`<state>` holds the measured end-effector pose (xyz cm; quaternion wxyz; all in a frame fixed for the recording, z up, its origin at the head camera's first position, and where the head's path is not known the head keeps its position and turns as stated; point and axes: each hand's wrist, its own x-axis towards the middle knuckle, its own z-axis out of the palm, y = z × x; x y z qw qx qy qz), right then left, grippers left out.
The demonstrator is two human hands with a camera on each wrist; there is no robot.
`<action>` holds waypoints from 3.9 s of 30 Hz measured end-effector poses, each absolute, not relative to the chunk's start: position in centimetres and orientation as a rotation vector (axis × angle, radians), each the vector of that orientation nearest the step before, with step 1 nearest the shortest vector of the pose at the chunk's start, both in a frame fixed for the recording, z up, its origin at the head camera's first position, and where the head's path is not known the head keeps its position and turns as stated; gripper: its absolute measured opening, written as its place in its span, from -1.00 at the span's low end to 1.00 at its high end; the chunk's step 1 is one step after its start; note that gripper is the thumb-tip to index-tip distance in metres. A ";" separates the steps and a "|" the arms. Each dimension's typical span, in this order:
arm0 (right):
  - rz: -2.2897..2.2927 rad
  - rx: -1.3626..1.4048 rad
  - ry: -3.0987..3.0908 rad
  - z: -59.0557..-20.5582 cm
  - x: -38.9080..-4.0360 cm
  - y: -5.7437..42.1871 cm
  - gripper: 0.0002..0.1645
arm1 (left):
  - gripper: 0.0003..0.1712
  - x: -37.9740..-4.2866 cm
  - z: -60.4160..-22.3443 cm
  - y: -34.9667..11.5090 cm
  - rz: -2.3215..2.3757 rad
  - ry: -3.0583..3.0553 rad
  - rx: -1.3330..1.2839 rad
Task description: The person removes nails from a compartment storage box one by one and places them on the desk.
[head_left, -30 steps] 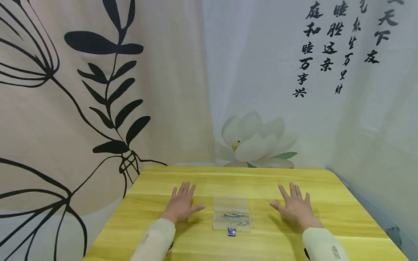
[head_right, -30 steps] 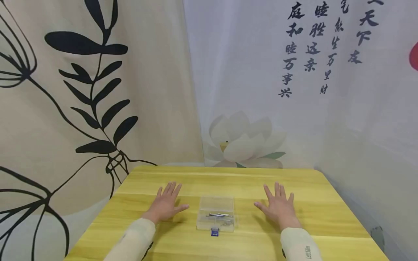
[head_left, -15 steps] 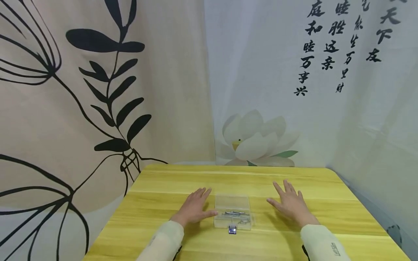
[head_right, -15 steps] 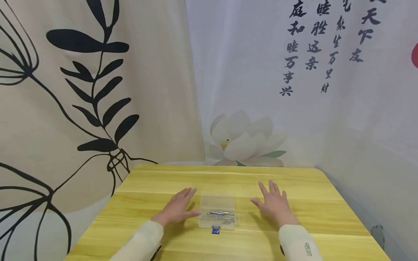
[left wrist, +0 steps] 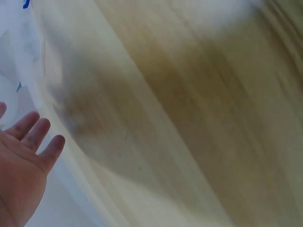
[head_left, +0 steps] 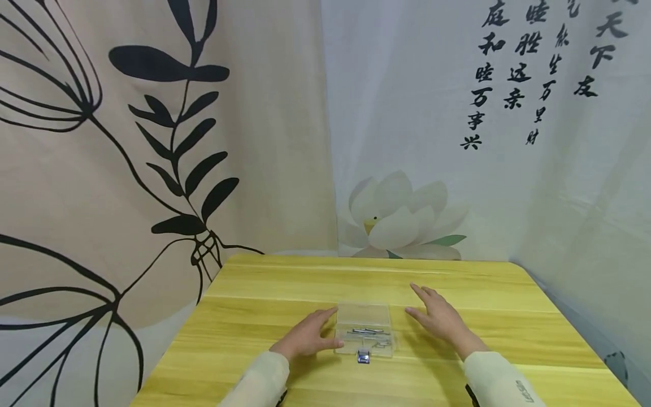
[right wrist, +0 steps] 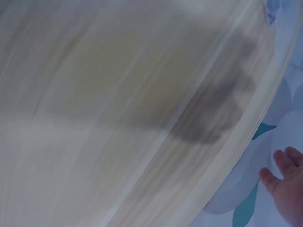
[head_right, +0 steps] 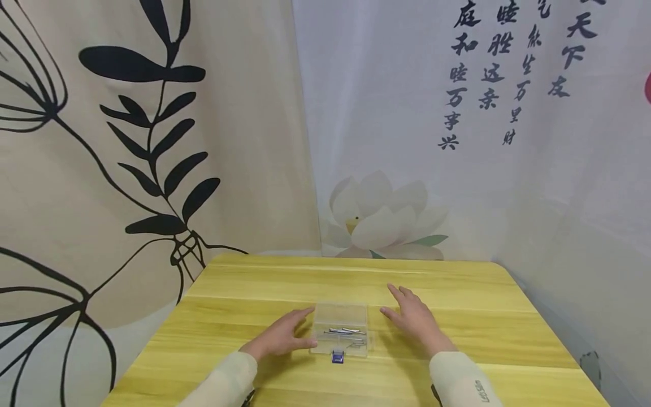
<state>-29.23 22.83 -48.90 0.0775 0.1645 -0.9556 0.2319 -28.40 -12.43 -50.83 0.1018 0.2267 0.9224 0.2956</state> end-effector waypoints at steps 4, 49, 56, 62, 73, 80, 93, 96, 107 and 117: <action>0.845 0.493 -2.863 -49.0 -29.4 21.8 -0.23 | -0.02 -28.4 -51.2 -12.5 0.937 2.682 0.652; 1.563 0.331 -2.768 -52.0 -29.2 16.9 -0.85 | -0.20 -29.2 -52.4 -12.1 0.825 2.706 0.739; 1.566 0.368 -2.761 -52.6 -29.2 16.4 -0.85 | -0.20 -29.1 -52.4 -12.3 0.811 2.693 0.721; 1.536 0.281 -2.753 -53.0 -29.2 16.0 -0.92 | -0.20 -29.1 -52.4 -12.4 0.839 2.678 0.699; 1.579 0.233 -2.739 -54.0 -29.1 15.9 -0.92 | -0.20 -28.8 -52.8 -12.0 0.851 2.681 0.687; 1.555 0.272 -2.753 -53.4 -29.8 16.0 -0.93 | -0.19 -29.2 -52.2 -11.8 0.823 2.713 0.712; 1.511 0.282 -2.785 -53.5 -30.2 16.0 -0.92 | -0.18 -29.4 -52.2 -11.8 0.814 2.698 0.675; 1.492 0.277 -2.770 -53.5 -30.1 15.8 -0.91 | -0.18 -29.3 -52.1 -11.7 0.815 2.695 0.670; 1.411 0.194 -2.803 -52.9 -29.9 15.7 -0.96 | -0.17 -29.5 -51.8 -11.6 0.812 2.687 0.657; 1.362 0.208 -2.832 -52.7 -29.5 15.5 -0.94 | -0.19 -29.3 -52.0 -11.7 0.831 2.687 0.661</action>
